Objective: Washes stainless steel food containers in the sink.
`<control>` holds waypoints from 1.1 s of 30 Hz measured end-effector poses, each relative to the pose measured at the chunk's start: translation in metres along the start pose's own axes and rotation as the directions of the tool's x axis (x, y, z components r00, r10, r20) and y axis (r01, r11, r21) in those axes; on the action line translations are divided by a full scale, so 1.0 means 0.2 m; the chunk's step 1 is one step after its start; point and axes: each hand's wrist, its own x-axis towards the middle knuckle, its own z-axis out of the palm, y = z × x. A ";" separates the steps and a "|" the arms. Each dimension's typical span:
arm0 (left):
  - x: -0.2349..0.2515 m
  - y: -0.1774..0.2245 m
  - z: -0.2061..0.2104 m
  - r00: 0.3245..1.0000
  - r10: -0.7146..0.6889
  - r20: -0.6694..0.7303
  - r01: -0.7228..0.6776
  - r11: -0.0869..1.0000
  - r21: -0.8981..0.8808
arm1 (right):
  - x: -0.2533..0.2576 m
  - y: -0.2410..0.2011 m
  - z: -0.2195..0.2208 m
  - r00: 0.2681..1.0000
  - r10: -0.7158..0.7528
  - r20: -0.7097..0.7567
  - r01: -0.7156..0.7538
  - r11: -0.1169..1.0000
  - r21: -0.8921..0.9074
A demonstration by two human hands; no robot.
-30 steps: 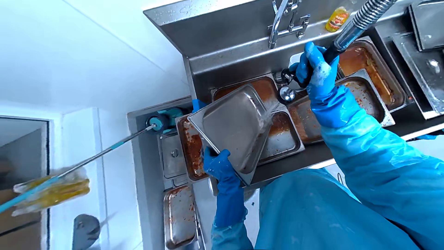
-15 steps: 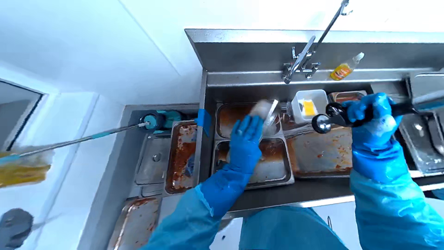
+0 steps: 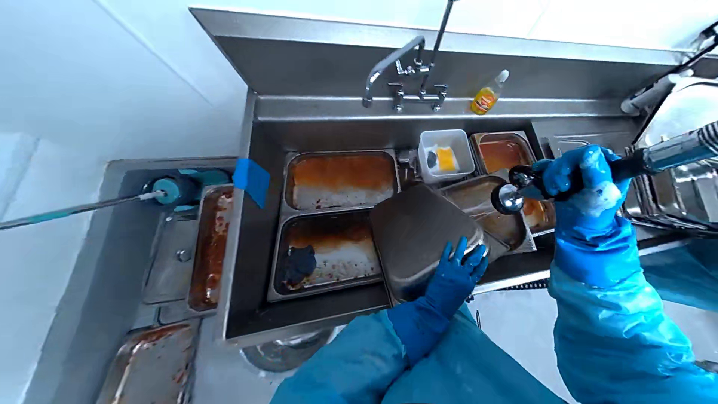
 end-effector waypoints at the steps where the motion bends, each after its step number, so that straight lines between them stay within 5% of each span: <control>1: 0.03 0.05 0.07 0.999 -0.029 0.014 0.029 1.000 -0.001 | -0.02 0.00 -0.07 1.000 0.005 0.010 -0.005 1.000 -0.005; 4: 0.13 0.14 0.19 0.958 -0.278 0.063 0.279 0.960 -0.001 | -0.06 -0.01 -0.28 0.997 0.044 0.058 -0.040 0.997 -0.059; 8: 0.16 -0.10 -0.06 0.809 -0.587 0.016 0.574 0.797 0.189 | -0.02 0.03 -0.48 0.998 0.031 0.055 -0.029 0.999 -0.044; 12: 0.14 -0.58 -0.34 0.749 -0.661 -0.049 0.641 0.703 0.309 | 0.06 0.13 -0.40 0.998 0.035 -0.046 -0.028 0.991 0.131; 16: 0.06 -0.87 -0.24 0.765 -0.641 -0.059 0.598 0.675 0.432 | 0.16 0.24 -0.18 0.992 -0.051 -0.116 0.085 0.945 0.315; 24: 0.04 -0.92 0.30 0.753 -0.647 0.118 0.567 0.729 0.383 | 0.17 0.35 0.10 0.997 -0.054 -0.051 0.066 0.958 0.280; 33: -0.03 -0.91 0.37 0.738 -0.649 0.184 0.626 0.761 0.173 | -0.14 0.55 0.66 0.992 0.116 -0.040 -0.092 0.920 0.381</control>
